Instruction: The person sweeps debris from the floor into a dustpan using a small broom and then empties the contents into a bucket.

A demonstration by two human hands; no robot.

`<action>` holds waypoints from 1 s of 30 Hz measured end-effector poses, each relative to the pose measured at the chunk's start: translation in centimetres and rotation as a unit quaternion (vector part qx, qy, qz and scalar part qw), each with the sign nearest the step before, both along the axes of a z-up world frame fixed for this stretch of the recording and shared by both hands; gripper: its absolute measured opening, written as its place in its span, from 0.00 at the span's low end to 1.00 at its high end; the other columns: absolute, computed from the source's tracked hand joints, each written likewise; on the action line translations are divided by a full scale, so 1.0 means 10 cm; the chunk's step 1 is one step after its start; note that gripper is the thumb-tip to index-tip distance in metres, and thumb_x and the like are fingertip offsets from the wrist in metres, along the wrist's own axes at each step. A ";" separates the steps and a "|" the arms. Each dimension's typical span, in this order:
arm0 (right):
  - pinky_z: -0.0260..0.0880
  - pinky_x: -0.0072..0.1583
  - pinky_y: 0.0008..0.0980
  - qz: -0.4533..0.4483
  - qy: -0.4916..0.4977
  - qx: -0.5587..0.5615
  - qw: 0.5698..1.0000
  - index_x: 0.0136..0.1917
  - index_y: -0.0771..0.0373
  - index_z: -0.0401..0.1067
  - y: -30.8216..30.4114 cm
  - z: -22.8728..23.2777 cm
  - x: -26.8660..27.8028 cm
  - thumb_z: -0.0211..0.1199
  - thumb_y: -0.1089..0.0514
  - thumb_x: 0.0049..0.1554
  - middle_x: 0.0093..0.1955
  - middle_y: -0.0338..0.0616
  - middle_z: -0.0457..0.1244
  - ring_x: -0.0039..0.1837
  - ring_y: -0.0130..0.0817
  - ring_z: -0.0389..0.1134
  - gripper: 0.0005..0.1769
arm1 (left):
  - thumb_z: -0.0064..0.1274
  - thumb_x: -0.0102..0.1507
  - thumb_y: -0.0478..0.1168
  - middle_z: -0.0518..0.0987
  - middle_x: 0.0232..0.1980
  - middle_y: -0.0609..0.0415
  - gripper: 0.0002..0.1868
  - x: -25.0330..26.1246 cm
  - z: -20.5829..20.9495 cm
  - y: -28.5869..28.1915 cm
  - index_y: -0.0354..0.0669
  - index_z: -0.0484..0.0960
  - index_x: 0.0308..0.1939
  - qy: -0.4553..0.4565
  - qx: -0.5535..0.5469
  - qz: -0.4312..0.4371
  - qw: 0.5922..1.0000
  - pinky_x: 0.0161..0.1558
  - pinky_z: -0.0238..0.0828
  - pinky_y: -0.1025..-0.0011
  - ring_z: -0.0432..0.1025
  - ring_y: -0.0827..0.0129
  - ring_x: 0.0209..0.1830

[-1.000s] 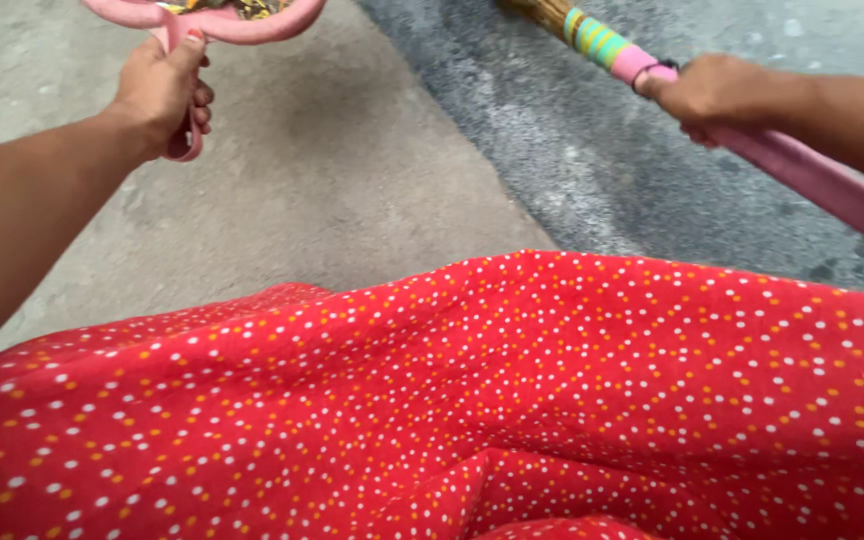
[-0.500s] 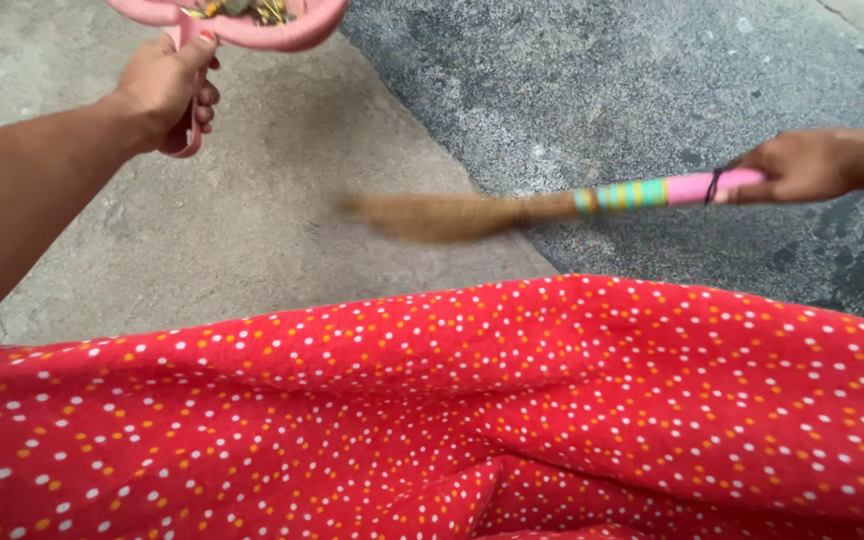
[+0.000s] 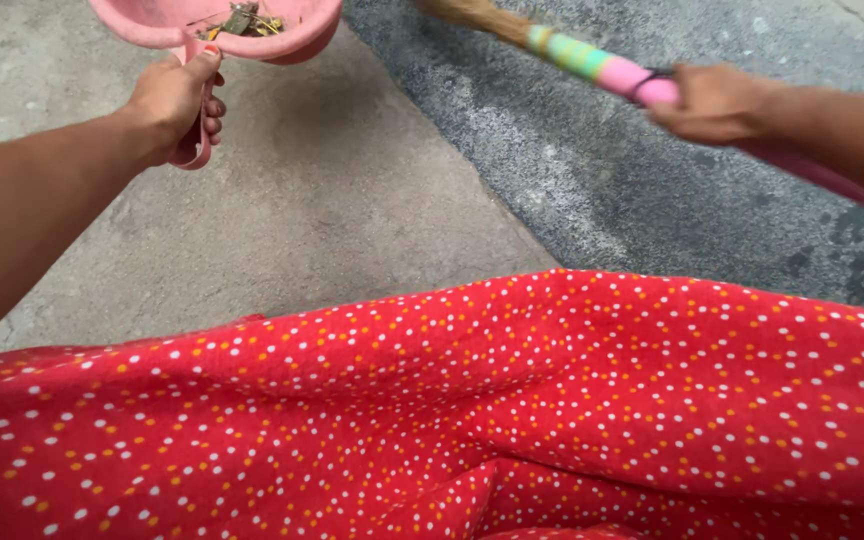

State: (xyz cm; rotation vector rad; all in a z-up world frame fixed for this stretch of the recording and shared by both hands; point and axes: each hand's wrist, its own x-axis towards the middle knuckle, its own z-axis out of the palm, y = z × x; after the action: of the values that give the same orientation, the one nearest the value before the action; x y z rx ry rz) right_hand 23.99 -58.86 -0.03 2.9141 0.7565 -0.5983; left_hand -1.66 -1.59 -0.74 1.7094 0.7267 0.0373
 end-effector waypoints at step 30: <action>0.68 0.45 0.46 -0.150 0.007 0.071 0.986 0.48 0.68 0.78 0.69 0.20 -0.30 0.55 0.38 0.64 0.36 0.52 0.69 0.38 0.44 0.70 0.30 | 0.47 0.71 0.56 0.67 0.28 0.56 0.20 0.19 -0.27 -0.27 0.43 0.69 0.43 0.116 0.031 -0.030 0.992 0.25 0.64 0.66 0.63 0.71 0.21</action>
State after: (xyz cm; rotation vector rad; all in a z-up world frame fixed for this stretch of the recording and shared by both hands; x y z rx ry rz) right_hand 21.02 -51.99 1.93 3.1882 0.3760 -0.6117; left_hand 0.20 -4.31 -3.48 1.8140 0.8521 -0.1857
